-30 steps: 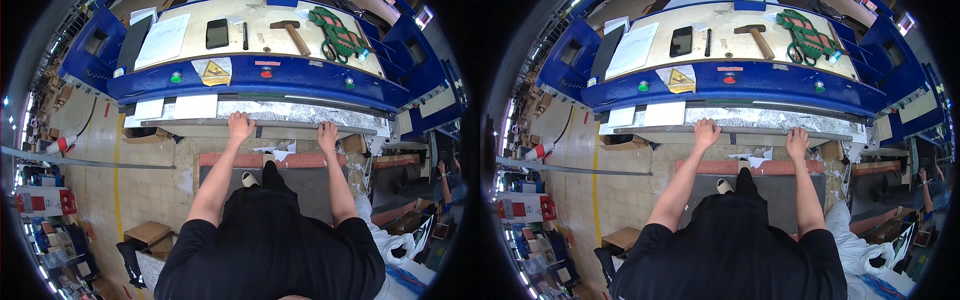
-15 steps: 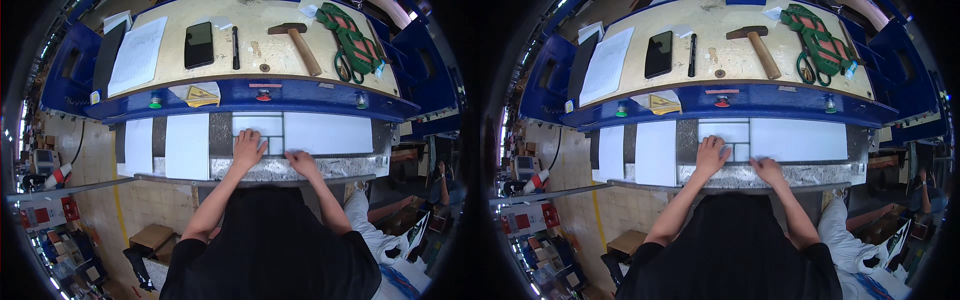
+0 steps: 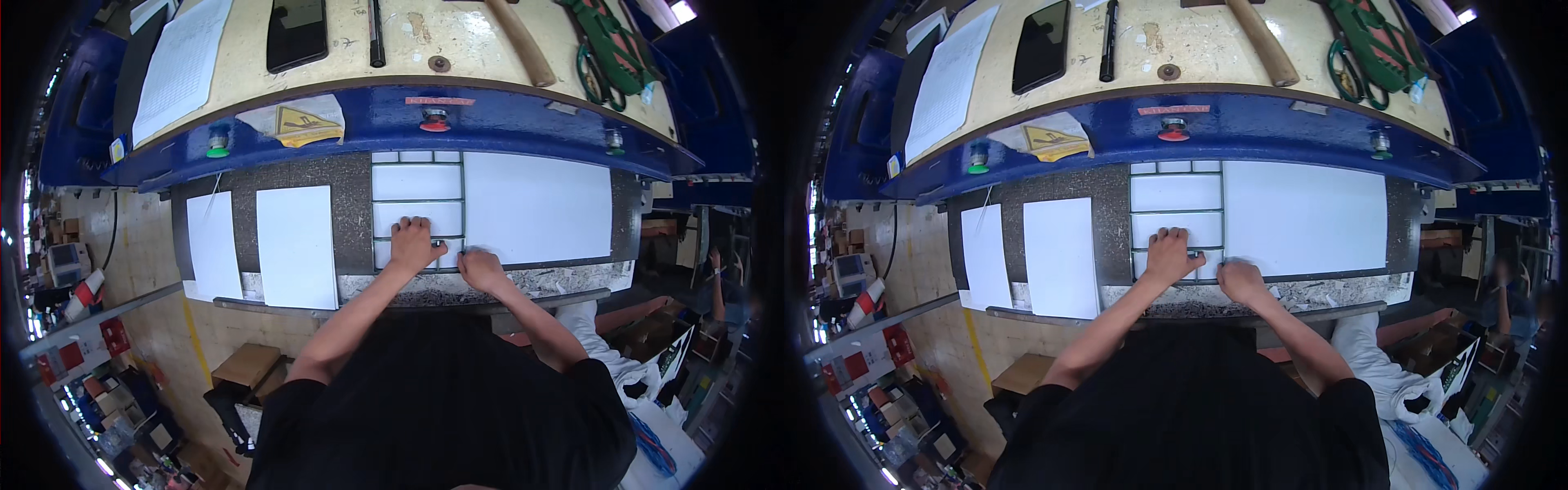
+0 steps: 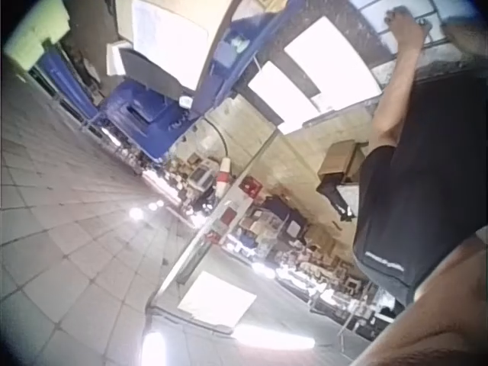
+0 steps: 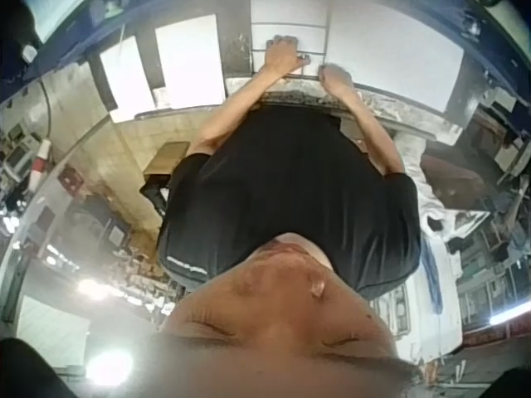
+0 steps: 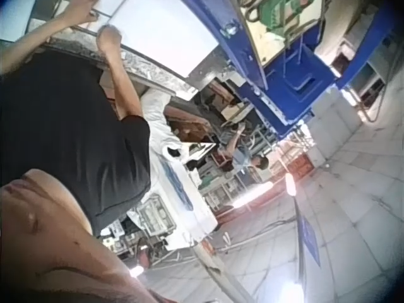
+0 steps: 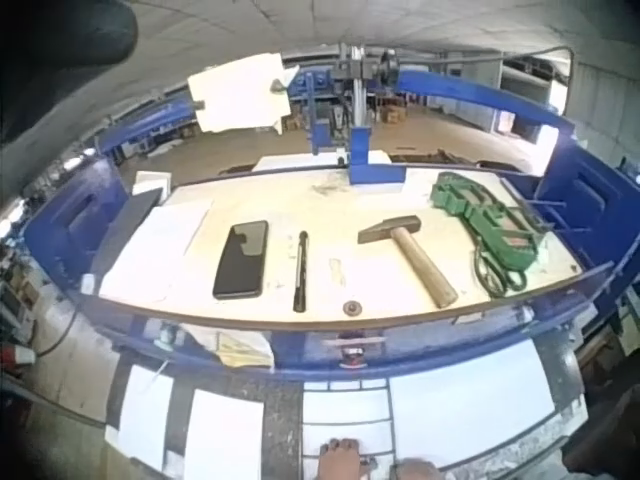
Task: Die-cut material using a hydraulic clicker press to manufacture shoe components.
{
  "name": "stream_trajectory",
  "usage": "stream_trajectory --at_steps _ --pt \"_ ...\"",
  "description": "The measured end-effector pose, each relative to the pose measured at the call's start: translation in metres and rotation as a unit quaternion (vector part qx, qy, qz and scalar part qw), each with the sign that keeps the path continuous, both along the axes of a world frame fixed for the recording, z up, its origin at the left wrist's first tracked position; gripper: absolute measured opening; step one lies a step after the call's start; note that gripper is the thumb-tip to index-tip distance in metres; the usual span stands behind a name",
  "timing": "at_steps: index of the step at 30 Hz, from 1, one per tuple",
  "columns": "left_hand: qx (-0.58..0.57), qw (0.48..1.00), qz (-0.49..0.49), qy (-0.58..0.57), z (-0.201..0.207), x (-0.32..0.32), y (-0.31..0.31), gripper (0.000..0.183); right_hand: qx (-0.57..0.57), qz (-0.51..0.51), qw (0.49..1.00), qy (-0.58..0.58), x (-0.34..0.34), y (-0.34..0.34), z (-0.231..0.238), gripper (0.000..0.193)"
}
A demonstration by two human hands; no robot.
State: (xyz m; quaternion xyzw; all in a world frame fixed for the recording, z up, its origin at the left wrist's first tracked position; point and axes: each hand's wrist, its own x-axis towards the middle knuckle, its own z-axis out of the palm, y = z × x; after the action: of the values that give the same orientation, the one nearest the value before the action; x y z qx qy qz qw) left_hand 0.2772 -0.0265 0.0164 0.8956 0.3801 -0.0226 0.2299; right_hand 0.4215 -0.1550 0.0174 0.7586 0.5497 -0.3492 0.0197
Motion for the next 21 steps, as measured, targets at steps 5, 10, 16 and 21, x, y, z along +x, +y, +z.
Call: stream_trajectory --at_steps 5,10,16,21 --pt "-0.048 0.996 -0.004 0.070 0.015 0.004 -0.003 0.061 0.079 0.053 0.995 -0.008 0.001 -0.012 -0.007 0.044" --pt "-0.076 0.997 -0.007 0.025 0.042 -0.003 0.000 0.058 0.026 0.019 0.999 0.034 0.009 -0.006 0.043 0.050" --pt "0.062 0.994 0.025 -0.089 -0.006 -0.014 -0.012 0.057 0.078 -0.030 0.996 -0.032 -0.013 -0.010 -0.001 0.052" --pt "0.023 0.998 -0.003 -0.066 0.070 -0.034 0.010 0.055 0.027 0.049 0.998 0.016 -0.024 0.007 0.079 0.046"
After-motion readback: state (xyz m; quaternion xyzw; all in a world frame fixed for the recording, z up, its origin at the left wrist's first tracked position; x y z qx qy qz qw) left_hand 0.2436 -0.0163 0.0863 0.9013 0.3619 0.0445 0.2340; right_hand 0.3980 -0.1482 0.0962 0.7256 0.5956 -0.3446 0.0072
